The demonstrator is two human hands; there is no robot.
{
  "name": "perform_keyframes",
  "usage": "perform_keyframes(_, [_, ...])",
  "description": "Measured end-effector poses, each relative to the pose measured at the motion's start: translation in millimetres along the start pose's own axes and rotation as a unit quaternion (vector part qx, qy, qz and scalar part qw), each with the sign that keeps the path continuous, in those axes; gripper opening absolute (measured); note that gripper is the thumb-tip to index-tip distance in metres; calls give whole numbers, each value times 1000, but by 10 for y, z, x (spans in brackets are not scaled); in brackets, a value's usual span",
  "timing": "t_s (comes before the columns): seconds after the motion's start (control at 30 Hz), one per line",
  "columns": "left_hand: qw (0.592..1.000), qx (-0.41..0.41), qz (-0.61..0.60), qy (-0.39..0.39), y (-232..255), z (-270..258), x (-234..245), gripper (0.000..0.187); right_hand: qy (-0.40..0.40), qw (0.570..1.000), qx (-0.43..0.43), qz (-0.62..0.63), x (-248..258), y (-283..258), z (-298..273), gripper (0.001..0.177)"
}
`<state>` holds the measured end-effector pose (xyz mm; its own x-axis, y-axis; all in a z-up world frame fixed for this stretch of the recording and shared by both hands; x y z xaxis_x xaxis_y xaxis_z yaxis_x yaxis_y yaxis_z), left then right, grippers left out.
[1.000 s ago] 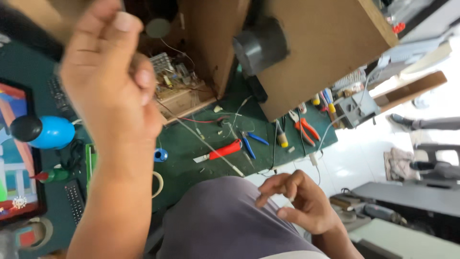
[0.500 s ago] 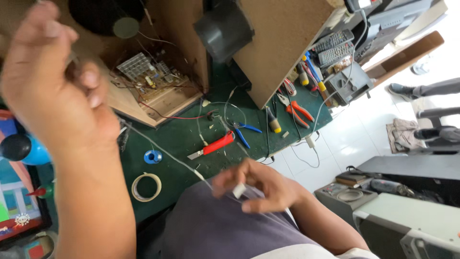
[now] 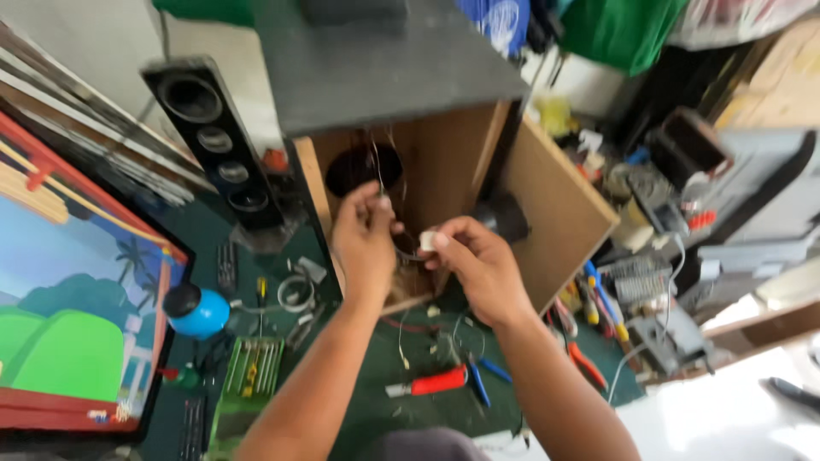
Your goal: The person works on the internal wiring of a wooden speaker cabinet. They use pliers to strip the insulation from red and white wires and then twist the exposed ends together by hand to create a connection.
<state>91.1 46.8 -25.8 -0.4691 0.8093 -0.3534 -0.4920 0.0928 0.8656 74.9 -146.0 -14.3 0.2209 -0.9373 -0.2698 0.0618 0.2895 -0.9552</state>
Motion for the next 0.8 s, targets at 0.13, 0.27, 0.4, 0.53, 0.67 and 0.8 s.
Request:
perform_keyframes(0.13, [998, -40, 56, 13, -248, 64, 79, 28, 3, 999, -39, 30, -231, 228, 631, 12])
perform_keyframes(0.27, [997, -46, 64, 20, -296, 74, 80, 29, 20, 997, -69, 8, -348, 269, 972, 11])
perform_keyframes(0.4, [997, -45, 57, 6, -301, 64, 52, 26, 24, 996, -77, -25, -328, 351, 1122, 11])
perform_keyframes(0.53, [997, -48, 58, 4, -334, 73, 48, 27, 15, 996, -76, -44, -331, 476, 1221, 15])
perform_keyframes(0.67, [996, -47, 71, 1, -245, 65, 21, 27, 25, 996, -77, -47, -389, 436, 1218, 16])
perform_keyframes(0.8, [996, -62, 61, 6, -226, 47, 10, 23, 37, 995, -81, -46, -466, 365, 1144, 16])
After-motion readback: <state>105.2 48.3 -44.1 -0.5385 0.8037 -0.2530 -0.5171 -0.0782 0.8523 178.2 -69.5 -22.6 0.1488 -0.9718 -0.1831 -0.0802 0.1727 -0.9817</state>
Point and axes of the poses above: each hand's wrist, its own z-axis towards the middle knuckle, its own x-axis out of the back of the hand, y = z × x, the point moved 8 cm from there along z, towards the middle knuckle, and after that the axes turned 9 degrees about -x, right-handed, at the moved point
